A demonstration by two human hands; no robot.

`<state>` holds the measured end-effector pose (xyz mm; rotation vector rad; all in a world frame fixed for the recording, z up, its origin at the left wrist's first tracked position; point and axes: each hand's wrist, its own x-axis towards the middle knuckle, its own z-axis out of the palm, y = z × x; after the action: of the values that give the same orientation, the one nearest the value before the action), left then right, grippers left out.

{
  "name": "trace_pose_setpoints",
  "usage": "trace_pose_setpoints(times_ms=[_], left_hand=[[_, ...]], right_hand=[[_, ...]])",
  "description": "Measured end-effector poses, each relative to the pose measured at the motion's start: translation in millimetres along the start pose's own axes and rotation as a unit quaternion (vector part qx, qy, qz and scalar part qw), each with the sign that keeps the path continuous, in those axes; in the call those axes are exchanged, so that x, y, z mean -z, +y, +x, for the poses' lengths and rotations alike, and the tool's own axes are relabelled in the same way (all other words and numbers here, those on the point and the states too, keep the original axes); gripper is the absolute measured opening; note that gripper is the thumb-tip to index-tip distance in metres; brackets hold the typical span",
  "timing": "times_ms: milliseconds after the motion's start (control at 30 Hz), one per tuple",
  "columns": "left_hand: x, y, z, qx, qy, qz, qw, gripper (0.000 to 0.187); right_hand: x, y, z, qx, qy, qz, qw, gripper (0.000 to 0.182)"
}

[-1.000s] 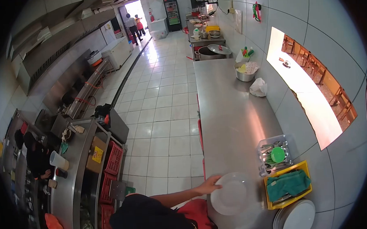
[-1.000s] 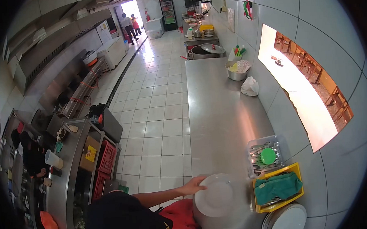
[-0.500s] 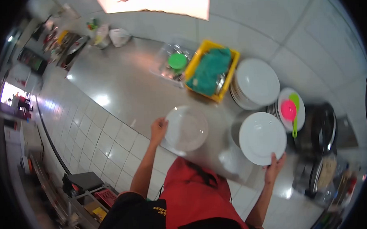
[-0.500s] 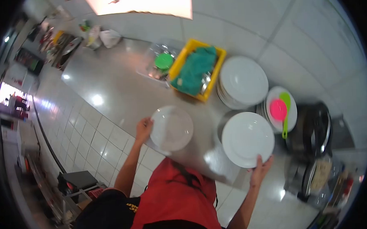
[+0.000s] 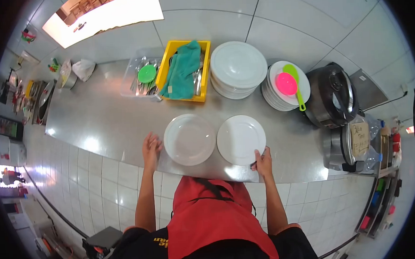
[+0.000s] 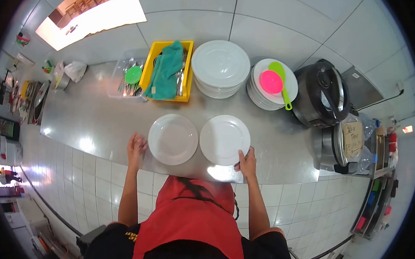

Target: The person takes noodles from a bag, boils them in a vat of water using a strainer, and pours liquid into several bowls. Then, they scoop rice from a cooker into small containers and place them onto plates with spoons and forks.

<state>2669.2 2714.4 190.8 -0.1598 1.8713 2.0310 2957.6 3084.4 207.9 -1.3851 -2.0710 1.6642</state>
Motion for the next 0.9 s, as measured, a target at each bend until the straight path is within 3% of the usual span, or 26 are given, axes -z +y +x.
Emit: trace_pose_setpoints(times_ms=[33,100,233,300,400,533,600,667,733,767,800,900], left_hand=[[7,4,-8,-0.020,0.013,0.031,0.999,0.051],[20,5,-24,-0.047,0.045,0.063,0.996,0.050],[52,0,-53,-0.067,0.121,0.047,0.989,0.046],[62,-5,-65,-0.075,0.142,0.033,0.986,0.040],[75,-8,-79,-0.104,0.162,0.027,0.981,0.032],[53,4,-106,-0.134,0.143,-0.019,0.981,0.025],[28,7,-110,-0.098,0.074,-0.021,0.992,0.025],[1,-6,-104,-0.060,-0.100,-0.101,0.988,0.041],[-38,-12,-95,-0.027,-0.217,-0.233,0.948,0.054],[-60,-4,-97,0.010,-0.177,-0.227,0.957,0.056],[-82,4,-98,0.048,-0.137,-0.223,0.964,0.058],[-93,10,-105,-0.043,-0.141,-0.147,0.978,0.055]], right_hand=[[9,-13,9,-0.011,0.002,-0.098,0.995,0.040],[30,-32,40,0.196,0.152,-0.279,0.928,0.040],[69,-140,130,0.378,0.264,-0.205,0.863,0.028],[74,-174,160,0.478,0.295,-0.320,0.763,0.022],[73,-181,196,0.448,0.227,-0.439,0.745,0.019],[11,-209,112,0.456,0.326,-0.286,0.777,0.020],[-35,-191,58,0.515,0.253,-0.260,0.777,0.028],[-86,-133,21,0.571,0.159,-0.263,0.761,0.036],[-130,-110,-22,0.617,-0.002,-0.220,0.756,0.029],[-145,-115,-42,0.674,-0.023,-0.240,0.698,0.031],[-152,-108,-52,0.682,-0.083,-0.258,0.679,0.036],[-140,-125,-33,0.682,-0.036,-0.189,0.706,0.037]])
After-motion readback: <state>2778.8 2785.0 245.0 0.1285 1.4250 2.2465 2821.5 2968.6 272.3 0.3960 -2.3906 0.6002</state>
